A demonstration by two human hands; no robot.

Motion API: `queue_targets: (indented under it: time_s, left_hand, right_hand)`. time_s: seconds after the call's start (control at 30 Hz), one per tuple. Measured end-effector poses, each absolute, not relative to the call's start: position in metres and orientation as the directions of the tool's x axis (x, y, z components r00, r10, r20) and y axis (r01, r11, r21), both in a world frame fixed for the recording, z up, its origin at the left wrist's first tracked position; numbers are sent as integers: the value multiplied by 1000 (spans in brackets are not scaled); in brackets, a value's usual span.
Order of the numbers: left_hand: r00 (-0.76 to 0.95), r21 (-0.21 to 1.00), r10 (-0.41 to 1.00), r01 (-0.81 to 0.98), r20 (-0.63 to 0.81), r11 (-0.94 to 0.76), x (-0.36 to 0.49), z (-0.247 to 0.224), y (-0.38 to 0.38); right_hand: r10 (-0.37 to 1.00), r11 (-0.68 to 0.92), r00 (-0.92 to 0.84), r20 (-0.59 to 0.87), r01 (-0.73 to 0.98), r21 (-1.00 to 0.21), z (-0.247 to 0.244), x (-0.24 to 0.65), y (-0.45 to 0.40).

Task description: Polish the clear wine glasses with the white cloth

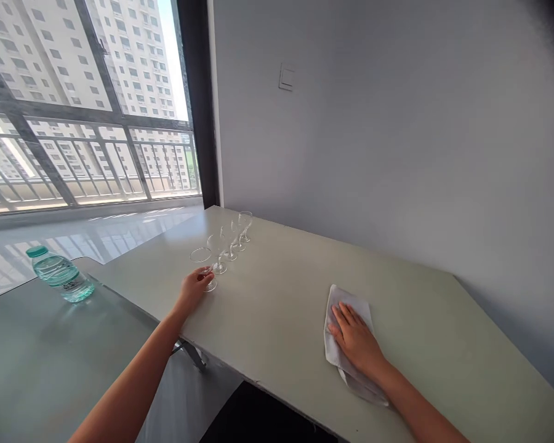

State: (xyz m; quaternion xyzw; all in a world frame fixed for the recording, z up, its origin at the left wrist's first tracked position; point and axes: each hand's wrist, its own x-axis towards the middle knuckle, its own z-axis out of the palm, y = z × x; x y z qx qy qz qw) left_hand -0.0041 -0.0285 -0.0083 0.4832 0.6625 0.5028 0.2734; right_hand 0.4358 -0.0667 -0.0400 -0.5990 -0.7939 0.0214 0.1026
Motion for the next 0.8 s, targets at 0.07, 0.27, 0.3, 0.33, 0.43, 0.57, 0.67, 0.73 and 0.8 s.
queue_targets:
  time_s: [0.07,0.27,0.3,0.33,0.43,0.57,0.67,0.73,0.8]
  left_hand:
    - [-482,884,853,465,202,53,-6,-3,-37]
    - [-780,846,355,530,515,-61,34,9,-81]
    - [-765,858,416,507,492,-83,49,7,-87]
    - [-727,869,508,485,462,-96,66,4,-93]
    - [-523,910,785,397,332,-120,115,-11,-105]
    - [-226,949,962,304,155,-82,150,-28,-112]
    - [-155,953,983,299,98,-48,151,-30,-111]
    - [-174,955,982,294,78,-24,149,-28,-110]
    - [-184,956,981,295,58,-1,150,-26,-111]
  right_hand:
    - [958,277,-262,121,952,-133,-41,428,-68]
    - [916,401,-394,79,903,-156,-30,385,-59]
    - [894,449,-443,75,878,-168,-29,373,-53]
    - [872,489,-484,75,853,-180,-27,362,-45]
    - [804,592,-590,78,777,-215,-24,331,-12]
    - [730,676,-680,66,706,-210,-16,313,46]
    - [756,650,-653,49,740,-175,-8,324,88]
    - [805,591,-592,46,790,-162,-5,344,112]
    - [859,511,-510,47,846,-152,-3,374,129]
